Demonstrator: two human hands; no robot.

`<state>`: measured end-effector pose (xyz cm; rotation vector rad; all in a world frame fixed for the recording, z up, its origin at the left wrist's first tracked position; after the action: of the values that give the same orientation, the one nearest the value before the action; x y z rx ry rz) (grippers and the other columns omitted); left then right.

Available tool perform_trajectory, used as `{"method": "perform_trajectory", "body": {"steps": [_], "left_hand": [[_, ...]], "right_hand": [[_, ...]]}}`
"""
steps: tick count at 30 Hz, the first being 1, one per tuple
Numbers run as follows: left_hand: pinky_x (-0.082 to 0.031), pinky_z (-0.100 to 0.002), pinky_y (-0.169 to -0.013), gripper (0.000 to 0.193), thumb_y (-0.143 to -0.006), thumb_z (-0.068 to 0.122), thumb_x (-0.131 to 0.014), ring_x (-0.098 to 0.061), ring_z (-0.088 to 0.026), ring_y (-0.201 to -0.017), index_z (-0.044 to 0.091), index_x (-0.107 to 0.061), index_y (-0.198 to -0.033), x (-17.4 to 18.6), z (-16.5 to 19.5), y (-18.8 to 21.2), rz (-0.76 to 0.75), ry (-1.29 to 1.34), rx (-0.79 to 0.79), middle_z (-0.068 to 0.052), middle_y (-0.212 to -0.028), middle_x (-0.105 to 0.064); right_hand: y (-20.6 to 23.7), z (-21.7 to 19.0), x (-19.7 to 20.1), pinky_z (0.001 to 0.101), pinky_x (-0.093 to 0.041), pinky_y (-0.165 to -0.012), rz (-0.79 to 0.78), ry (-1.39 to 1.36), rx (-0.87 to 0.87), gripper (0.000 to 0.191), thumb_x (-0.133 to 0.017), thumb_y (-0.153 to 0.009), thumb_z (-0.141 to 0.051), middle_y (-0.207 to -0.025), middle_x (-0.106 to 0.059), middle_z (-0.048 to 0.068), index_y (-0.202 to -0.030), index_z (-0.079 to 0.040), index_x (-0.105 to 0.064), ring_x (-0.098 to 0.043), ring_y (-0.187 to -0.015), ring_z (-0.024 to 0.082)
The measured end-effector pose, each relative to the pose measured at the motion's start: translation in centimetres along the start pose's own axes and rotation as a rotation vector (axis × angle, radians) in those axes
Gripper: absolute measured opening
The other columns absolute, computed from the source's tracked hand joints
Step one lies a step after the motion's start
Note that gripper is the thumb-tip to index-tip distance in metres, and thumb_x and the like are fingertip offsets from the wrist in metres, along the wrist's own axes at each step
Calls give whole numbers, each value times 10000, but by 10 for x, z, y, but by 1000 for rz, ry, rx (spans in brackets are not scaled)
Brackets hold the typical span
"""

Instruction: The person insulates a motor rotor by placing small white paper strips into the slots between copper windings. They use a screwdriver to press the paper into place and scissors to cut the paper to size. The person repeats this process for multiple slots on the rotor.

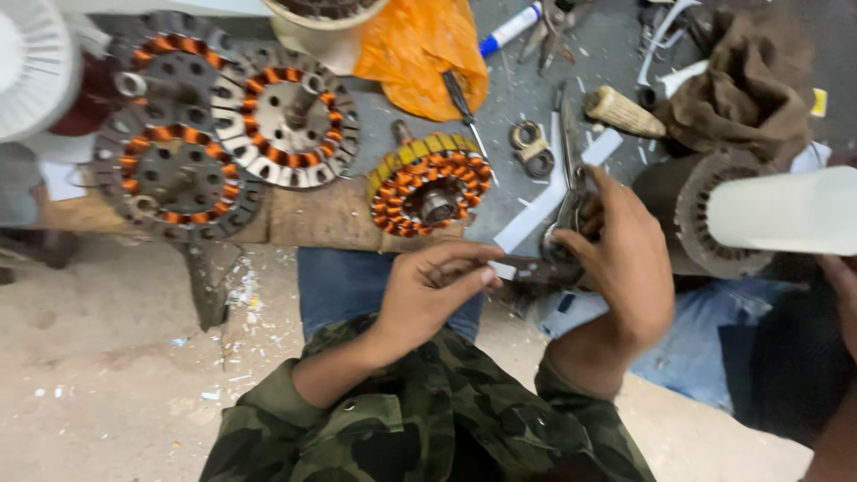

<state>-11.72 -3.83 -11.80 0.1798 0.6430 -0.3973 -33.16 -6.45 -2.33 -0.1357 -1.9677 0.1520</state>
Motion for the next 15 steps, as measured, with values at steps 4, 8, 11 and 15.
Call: {"method": "perform_trajectory", "body": {"steps": [4,8,11,15], "left_hand": [[-584,-261,-842,287,-1004,-40,-674,-715,-114,-953,-57,-653,-1290,5,8,-3,-23,-12,8,-97,-1096,-729],[-596,-261,-812,293,-984,-38,-693,-713,-105,-959,-31,-666,-1275,-6,17,-5,-13,-105,-47,-105,-1142,-730],[-580,-302,-868,323,-973,-16,-729,-698,-172,-1034,9,-671,-1290,-12,39,-1,-18,-638,-333,-113,-1200,-722],[-491,-458,-1087,520,-995,81,-813,-587,-345,-1218,68,-535,-1434,-5,84,-13,162,-1432,-990,-161,-1269,-612]], "right_hand": [[27,-20,-14,323,-562,-747,109,-262,75,402,-729,-898,49,-1080,-711,174,-1293,6,-666,-700,-866,231],[58,-18,-50,254,-580,-807,127,-865,122,256,-776,-809,106,-1039,-727,141,-1048,29,-729,-710,-948,184],[69,-7,-68,258,-575,-772,232,-946,16,184,-733,-816,163,-999,-723,159,-970,63,-741,-705,-822,174],[70,-1,-73,262,-604,-805,349,-1113,-23,123,-717,-922,158,-1001,-712,156,-1012,74,-730,-717,-868,183]]}}
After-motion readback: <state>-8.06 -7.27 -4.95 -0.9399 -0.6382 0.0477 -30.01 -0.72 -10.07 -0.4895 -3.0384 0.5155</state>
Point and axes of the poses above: each hand's wrist, its own y-axis away from the middle knuckle, its own x-axis out of the back of the hand, z = x × y, the point moved 1 cm from there along -y, towards the middle knuckle
